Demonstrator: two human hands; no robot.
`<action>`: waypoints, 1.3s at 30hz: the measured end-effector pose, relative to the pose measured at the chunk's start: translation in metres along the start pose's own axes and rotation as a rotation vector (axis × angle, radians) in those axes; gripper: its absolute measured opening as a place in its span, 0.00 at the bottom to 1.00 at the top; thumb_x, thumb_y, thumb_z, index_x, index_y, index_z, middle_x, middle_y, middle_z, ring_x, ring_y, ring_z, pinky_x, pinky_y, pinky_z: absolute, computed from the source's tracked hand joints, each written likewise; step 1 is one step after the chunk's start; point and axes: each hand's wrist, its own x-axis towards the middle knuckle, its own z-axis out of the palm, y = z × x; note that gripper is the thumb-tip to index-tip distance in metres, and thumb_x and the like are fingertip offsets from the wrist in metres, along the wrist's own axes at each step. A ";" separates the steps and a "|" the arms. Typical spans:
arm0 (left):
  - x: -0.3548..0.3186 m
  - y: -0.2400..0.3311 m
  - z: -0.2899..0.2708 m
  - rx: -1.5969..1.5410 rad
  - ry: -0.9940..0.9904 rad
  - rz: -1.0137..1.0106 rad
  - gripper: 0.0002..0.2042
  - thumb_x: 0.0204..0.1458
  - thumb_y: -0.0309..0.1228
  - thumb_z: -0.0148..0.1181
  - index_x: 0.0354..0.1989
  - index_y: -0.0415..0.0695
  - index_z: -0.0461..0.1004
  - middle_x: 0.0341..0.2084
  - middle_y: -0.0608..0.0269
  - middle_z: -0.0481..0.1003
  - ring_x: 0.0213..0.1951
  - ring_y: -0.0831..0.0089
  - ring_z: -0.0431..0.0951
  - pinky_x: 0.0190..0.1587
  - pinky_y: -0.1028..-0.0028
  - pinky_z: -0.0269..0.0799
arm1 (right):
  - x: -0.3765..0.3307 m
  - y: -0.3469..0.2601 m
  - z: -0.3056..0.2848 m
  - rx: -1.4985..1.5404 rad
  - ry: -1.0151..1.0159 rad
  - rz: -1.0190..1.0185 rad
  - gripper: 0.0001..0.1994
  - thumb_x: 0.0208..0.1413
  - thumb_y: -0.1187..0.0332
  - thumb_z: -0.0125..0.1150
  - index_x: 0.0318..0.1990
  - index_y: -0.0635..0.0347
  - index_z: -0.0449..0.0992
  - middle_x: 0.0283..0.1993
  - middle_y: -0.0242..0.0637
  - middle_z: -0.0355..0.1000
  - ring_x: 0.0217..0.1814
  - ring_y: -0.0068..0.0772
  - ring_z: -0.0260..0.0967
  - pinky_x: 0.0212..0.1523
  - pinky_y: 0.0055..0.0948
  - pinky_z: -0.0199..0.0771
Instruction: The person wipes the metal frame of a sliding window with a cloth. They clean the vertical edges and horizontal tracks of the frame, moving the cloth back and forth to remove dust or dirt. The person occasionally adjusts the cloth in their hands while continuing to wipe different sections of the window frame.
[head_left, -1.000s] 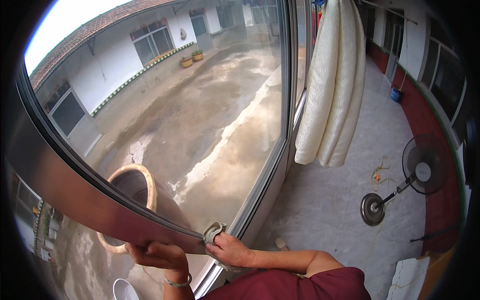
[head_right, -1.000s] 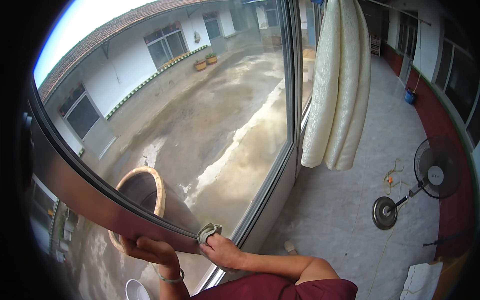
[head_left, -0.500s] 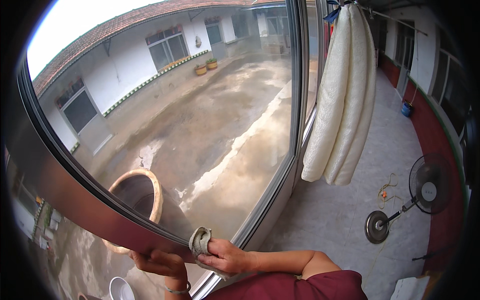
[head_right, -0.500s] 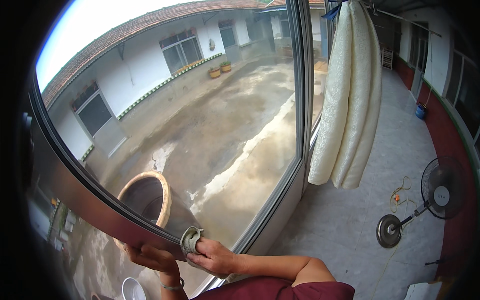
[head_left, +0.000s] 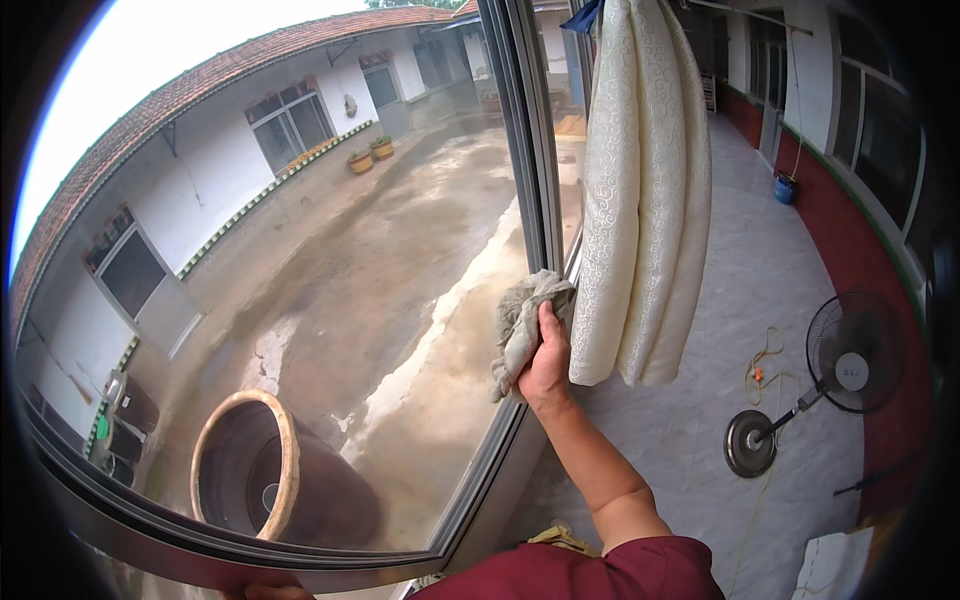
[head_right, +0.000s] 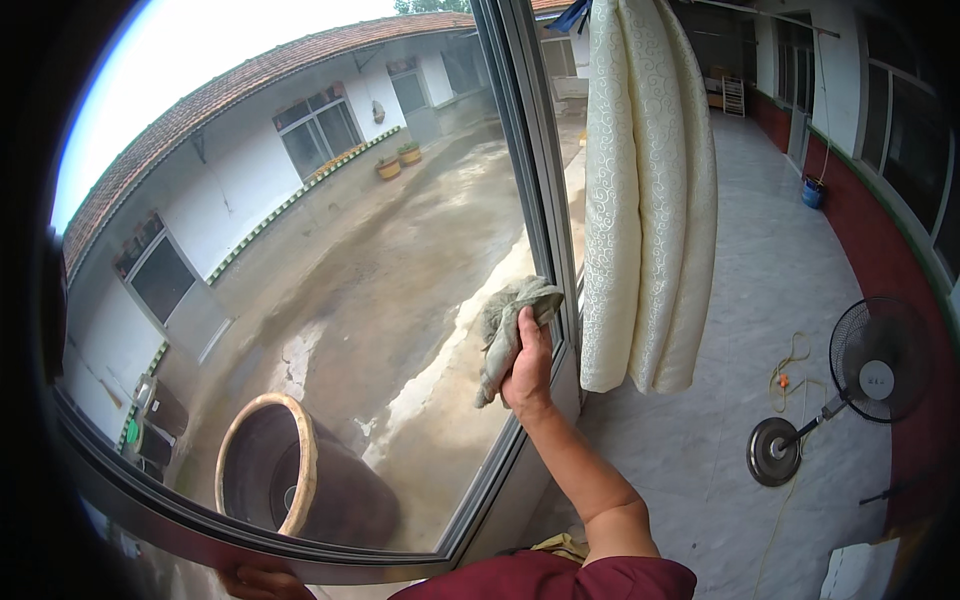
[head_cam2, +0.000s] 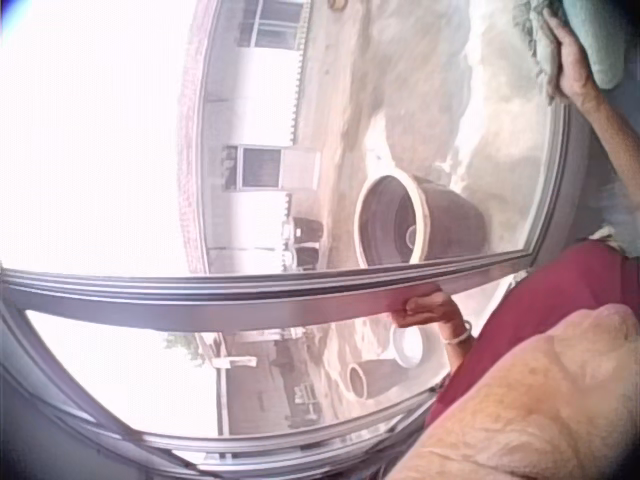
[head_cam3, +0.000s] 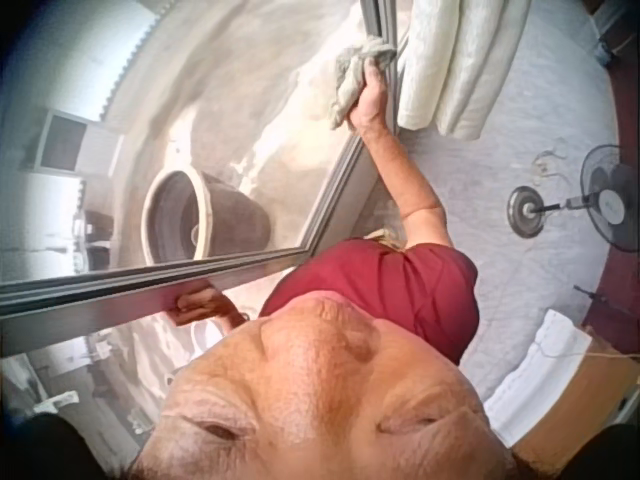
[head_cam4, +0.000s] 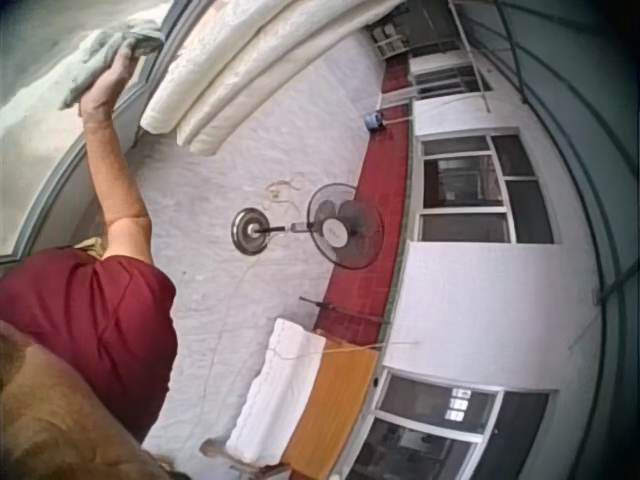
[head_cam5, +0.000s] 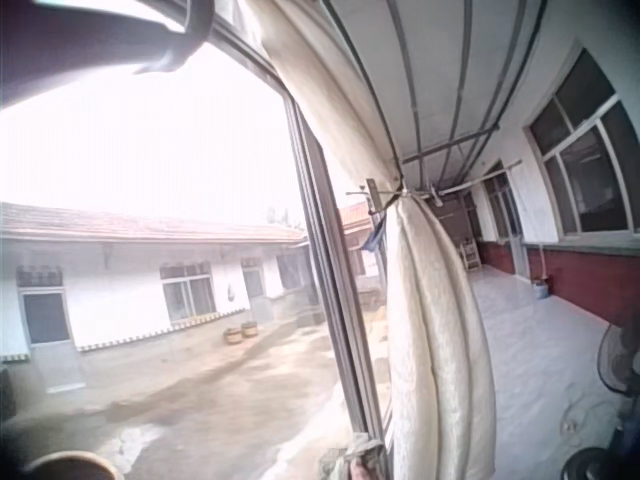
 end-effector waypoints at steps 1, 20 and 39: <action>0.002 -0.001 -0.002 -0.006 -0.018 0.018 0.18 0.66 0.33 0.39 0.55 0.28 0.57 0.44 0.41 0.69 0.38 0.59 0.72 0.42 0.62 0.73 | 0.036 0.001 -0.001 -0.027 -0.049 -0.057 0.17 0.68 0.62 0.50 0.58 0.60 0.66 0.52 0.32 0.69 0.52 0.25 0.67 0.53 0.27 0.69; 0.005 0.035 0.051 0.407 -0.046 0.206 0.18 0.64 0.37 0.48 0.49 0.31 0.65 0.38 0.46 0.70 0.36 0.60 0.72 0.41 0.65 0.71 | 0.424 -0.066 0.203 -0.879 -0.375 -1.570 0.22 0.64 0.63 0.49 0.57 0.74 0.68 0.61 0.64 0.64 0.65 0.64 0.59 0.66 0.43 0.59; 0.015 0.038 0.025 0.716 -0.125 0.425 0.18 0.62 0.36 0.54 0.50 0.31 0.66 0.42 0.45 0.69 0.42 0.54 0.71 0.46 0.61 0.69 | 0.333 0.071 -0.149 -1.174 -0.244 -0.994 0.12 0.63 0.70 0.50 0.49 0.66 0.72 0.56 0.54 0.66 0.59 0.60 0.62 0.63 0.44 0.59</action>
